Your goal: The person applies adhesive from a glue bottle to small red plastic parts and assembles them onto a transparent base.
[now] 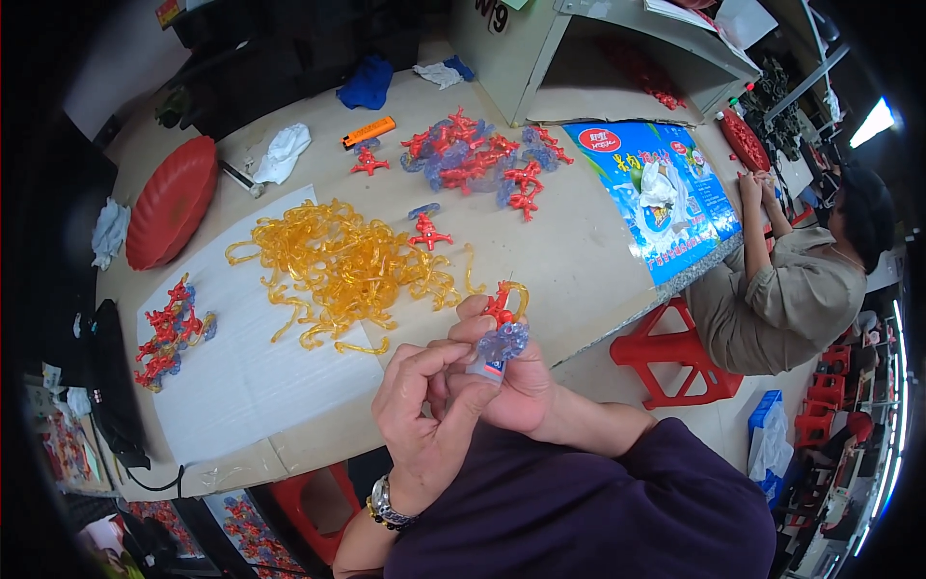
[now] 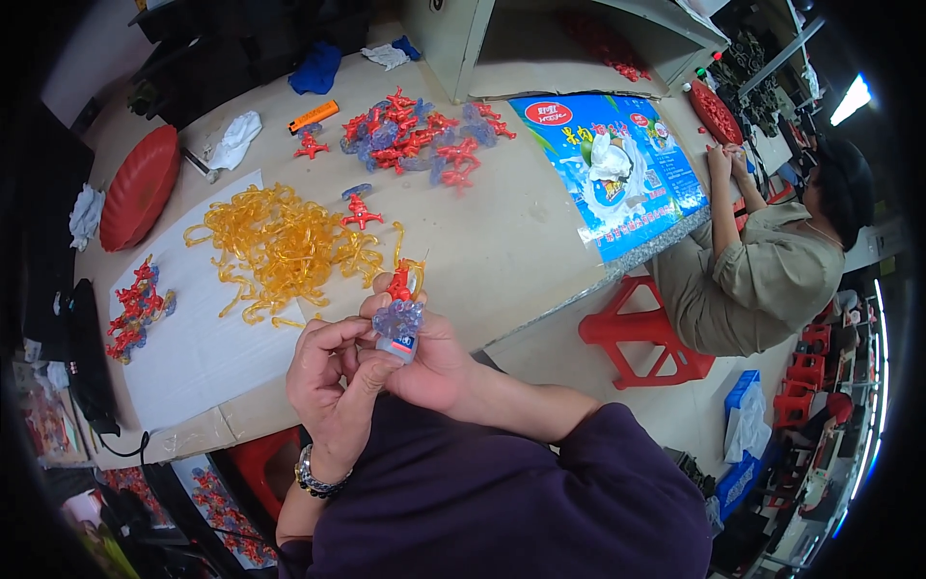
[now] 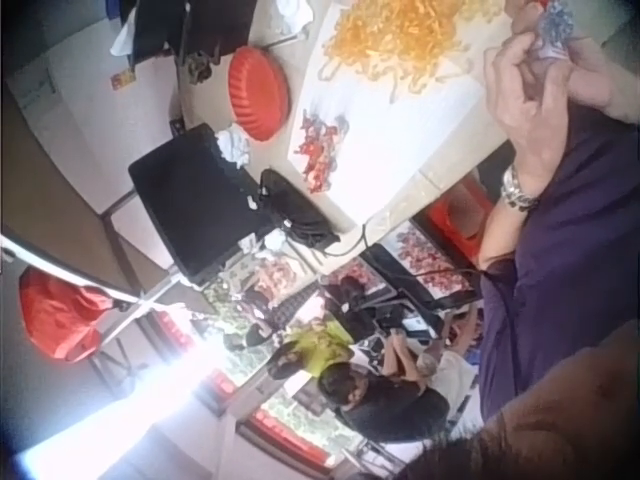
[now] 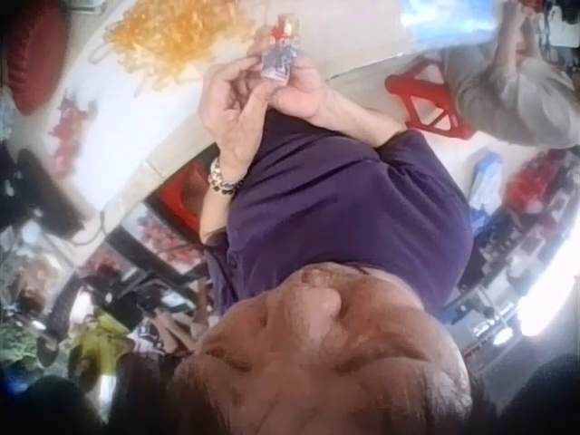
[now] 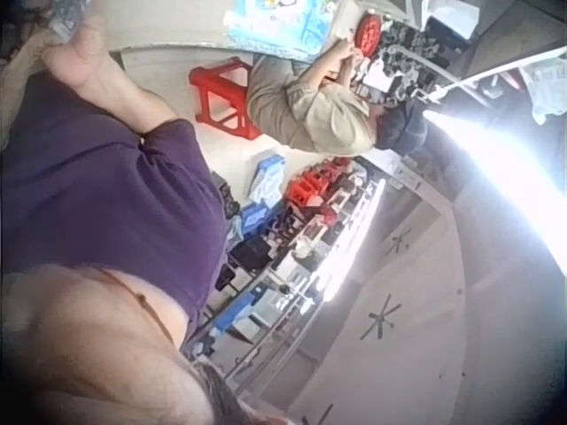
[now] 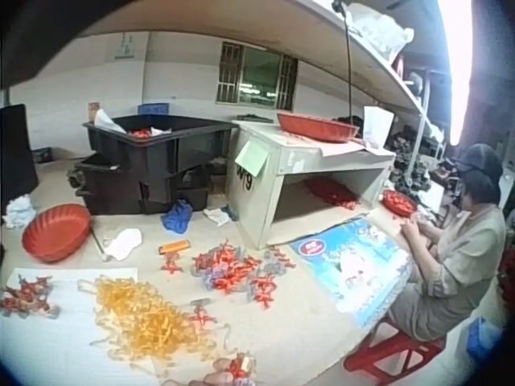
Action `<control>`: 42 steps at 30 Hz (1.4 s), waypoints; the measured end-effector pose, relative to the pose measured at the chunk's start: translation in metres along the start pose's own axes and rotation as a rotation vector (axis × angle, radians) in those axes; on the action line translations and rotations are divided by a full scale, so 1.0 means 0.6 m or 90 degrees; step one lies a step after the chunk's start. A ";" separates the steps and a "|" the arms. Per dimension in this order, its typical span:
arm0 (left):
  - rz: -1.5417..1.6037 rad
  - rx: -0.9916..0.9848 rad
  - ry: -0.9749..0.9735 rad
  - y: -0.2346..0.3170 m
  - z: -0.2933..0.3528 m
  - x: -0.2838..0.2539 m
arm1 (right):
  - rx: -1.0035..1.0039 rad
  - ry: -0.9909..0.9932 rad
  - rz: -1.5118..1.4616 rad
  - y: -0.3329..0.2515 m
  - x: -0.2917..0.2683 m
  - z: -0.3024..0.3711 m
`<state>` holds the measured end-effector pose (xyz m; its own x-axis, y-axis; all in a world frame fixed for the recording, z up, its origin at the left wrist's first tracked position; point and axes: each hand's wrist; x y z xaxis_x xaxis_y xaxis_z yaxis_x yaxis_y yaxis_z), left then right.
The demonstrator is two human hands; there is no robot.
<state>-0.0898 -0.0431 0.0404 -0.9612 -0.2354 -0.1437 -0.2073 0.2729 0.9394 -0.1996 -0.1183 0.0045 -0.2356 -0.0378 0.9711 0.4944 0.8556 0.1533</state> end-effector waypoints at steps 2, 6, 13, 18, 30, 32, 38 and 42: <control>0.002 -0.006 -0.004 -0.002 0.002 -0.001 | -0.007 0.012 0.010 0.001 0.003 0.000; 0.063 -0.044 0.000 -0.002 0.007 -0.007 | -0.035 0.012 0.048 0.007 0.013 -0.004; 0.127 -0.079 0.050 0.009 0.009 -0.046 | -0.109 0.031 0.736 -0.029 0.007 -0.006; 0.018 -0.078 -0.005 -0.001 0.019 -0.058 | -0.210 -0.224 1.271 -0.067 0.014 -0.015; -0.044 0.031 -0.054 -0.013 0.025 -0.046 | -0.339 -0.384 1.528 -0.064 0.017 -0.004; -0.073 0.071 -0.049 -0.019 0.027 -0.044 | -0.346 -0.399 1.548 -0.062 0.019 -0.004; -0.107 0.147 -0.036 -0.030 0.030 -0.031 | -0.365 -0.447 1.583 -0.064 0.022 -0.004; -0.172 0.164 -0.030 -0.024 0.029 -0.027 | -0.369 -0.452 1.554 -0.064 0.015 -0.002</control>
<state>-0.0746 -0.0271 0.0235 -0.8715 -0.2892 -0.3960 -0.4881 0.4336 0.7575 -0.2200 -0.1521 0.0076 0.6804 0.4054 -0.6105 0.2202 -0.9076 -0.3574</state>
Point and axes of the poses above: each hand's wrist, its own z-axis away from the middle knuckle, its own x-axis out of the palm, y = z × x, and after that the axes turned 15 degrees about -y, right-handed
